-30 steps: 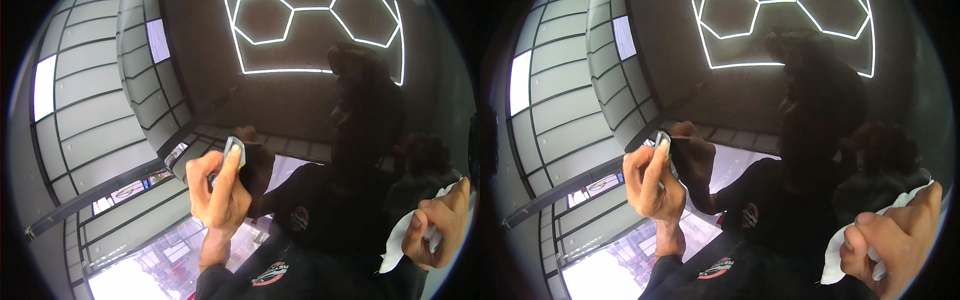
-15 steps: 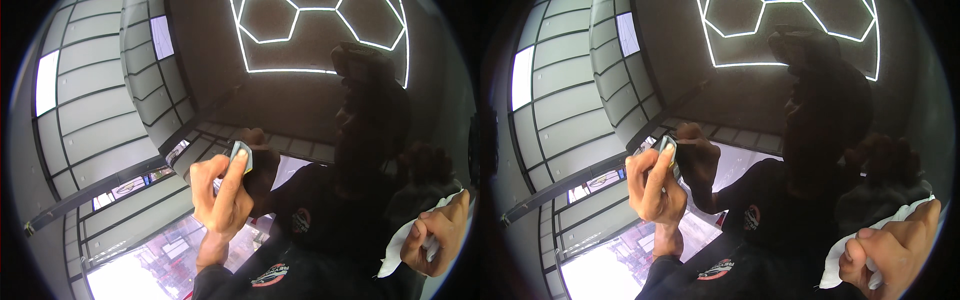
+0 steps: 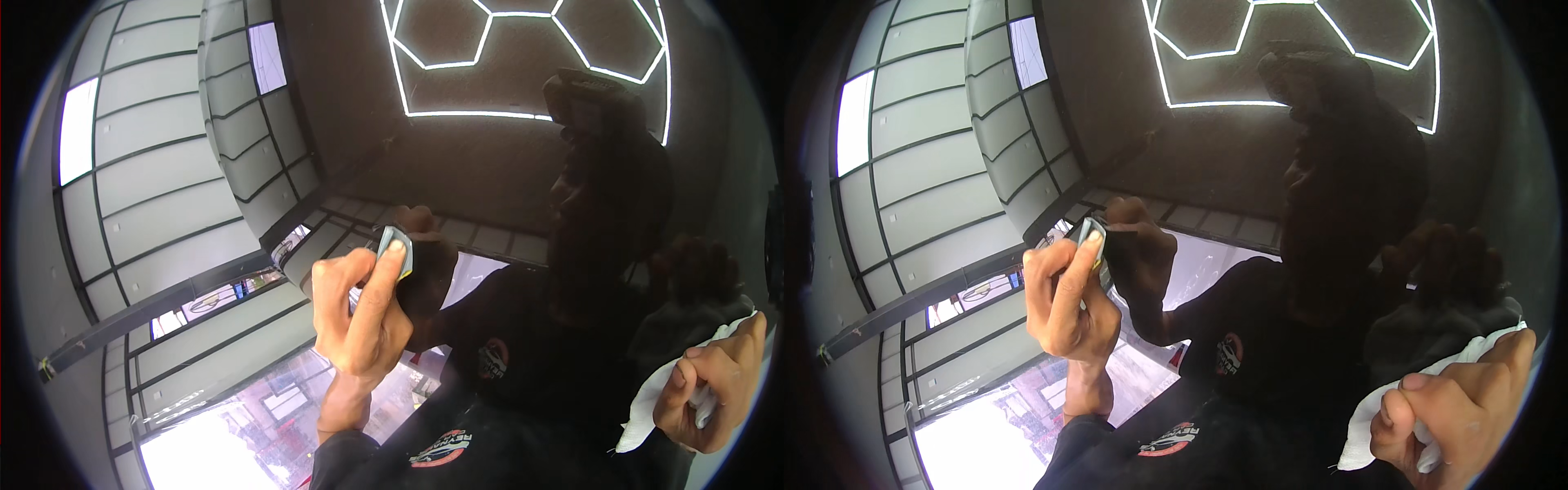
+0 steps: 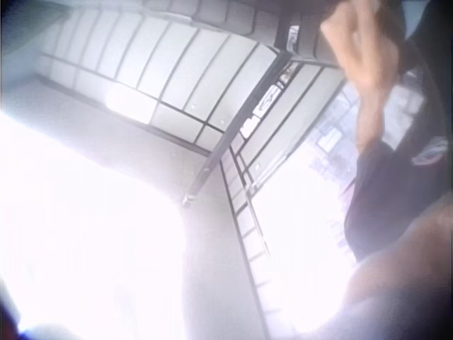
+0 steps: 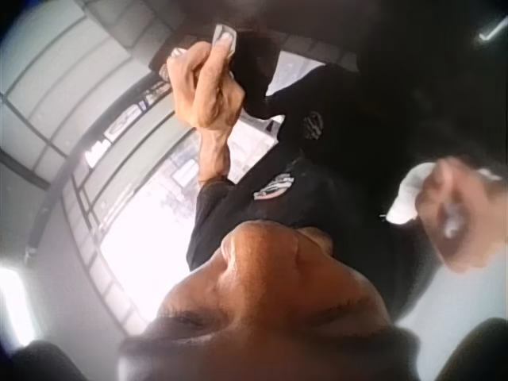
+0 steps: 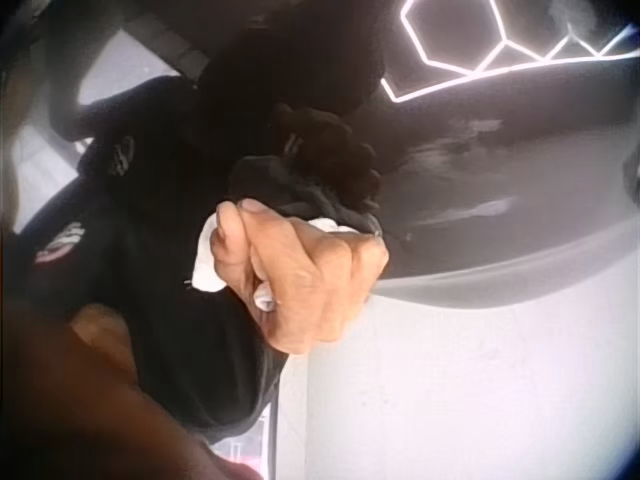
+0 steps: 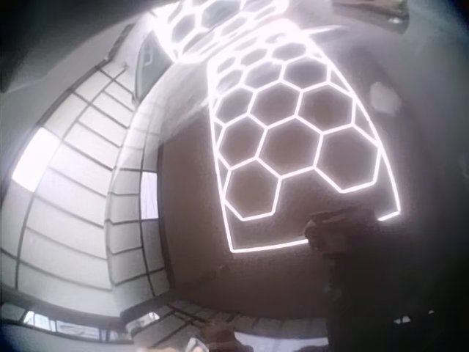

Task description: The person wipes a car hood with a cloth, sands the hood with sandpaper, wraps the sandpaper around a sanding block, and sands the car hood with the block.

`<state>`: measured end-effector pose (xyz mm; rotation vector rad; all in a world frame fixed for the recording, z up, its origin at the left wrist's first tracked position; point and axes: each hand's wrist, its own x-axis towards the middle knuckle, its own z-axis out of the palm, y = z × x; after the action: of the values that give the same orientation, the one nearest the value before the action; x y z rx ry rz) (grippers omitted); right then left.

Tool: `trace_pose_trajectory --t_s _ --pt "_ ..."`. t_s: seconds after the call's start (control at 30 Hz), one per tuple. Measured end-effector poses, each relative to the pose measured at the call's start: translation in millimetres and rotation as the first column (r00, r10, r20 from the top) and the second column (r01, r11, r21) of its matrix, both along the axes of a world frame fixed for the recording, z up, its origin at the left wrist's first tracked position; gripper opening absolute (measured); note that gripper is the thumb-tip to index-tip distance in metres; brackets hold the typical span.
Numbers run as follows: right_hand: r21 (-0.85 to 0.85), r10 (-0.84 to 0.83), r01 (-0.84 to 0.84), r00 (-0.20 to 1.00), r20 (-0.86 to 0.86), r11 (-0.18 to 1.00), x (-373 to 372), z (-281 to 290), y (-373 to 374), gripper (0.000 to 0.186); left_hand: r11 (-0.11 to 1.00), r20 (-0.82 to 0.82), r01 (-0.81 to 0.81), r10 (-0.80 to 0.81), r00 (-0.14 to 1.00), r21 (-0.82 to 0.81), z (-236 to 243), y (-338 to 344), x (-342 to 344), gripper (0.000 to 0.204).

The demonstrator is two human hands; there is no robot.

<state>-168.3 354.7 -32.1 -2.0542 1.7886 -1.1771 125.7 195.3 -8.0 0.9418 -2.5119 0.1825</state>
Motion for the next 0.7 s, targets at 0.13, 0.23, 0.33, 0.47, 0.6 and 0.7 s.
trace_pose_trajectory --t_s 0.13,0.23,0.33,0.47,0.6,0.7 --pt "-0.059 -0.034 0.033 0.999 -0.014 0.998 2 -9 0 0.006 1.000 0.031 -0.011 0.011 0.999 -0.004 0 -1 1 0.048" --pt "-0.099 -0.036 0.036 0.999 0.005 0.994 -1 -9 -2 0.006 1.000 -0.006 -0.023 0.023 1.000 -0.009 0 1 -3 0.039" --pt "-0.096 -0.046 0.045 0.999 -0.010 0.994 2 -10 -3 0.006 1.000 -0.021 -0.018 0.018 1.000 -0.003 -2 2 2 0.037" --pt "-0.061 -0.069 0.067 0.997 -0.020 0.996 2 -4 -6 0.005 0.999 -0.026 -0.004 0.005 1.000 0.040 3 -5 -2 0.042" --pt "-0.064 -0.102 0.100 0.995 -0.018 0.993 7 0 -9 0.005 0.989 -0.075 -0.098 0.090 0.993 -0.109 25 3 8 0.041" --pt "-0.039 -0.157 0.157 0.987 -0.014 0.987 5 -4 -4 0.005 0.994 -0.072 -0.098 0.094 0.993 -0.052 20 2 4 0.034"
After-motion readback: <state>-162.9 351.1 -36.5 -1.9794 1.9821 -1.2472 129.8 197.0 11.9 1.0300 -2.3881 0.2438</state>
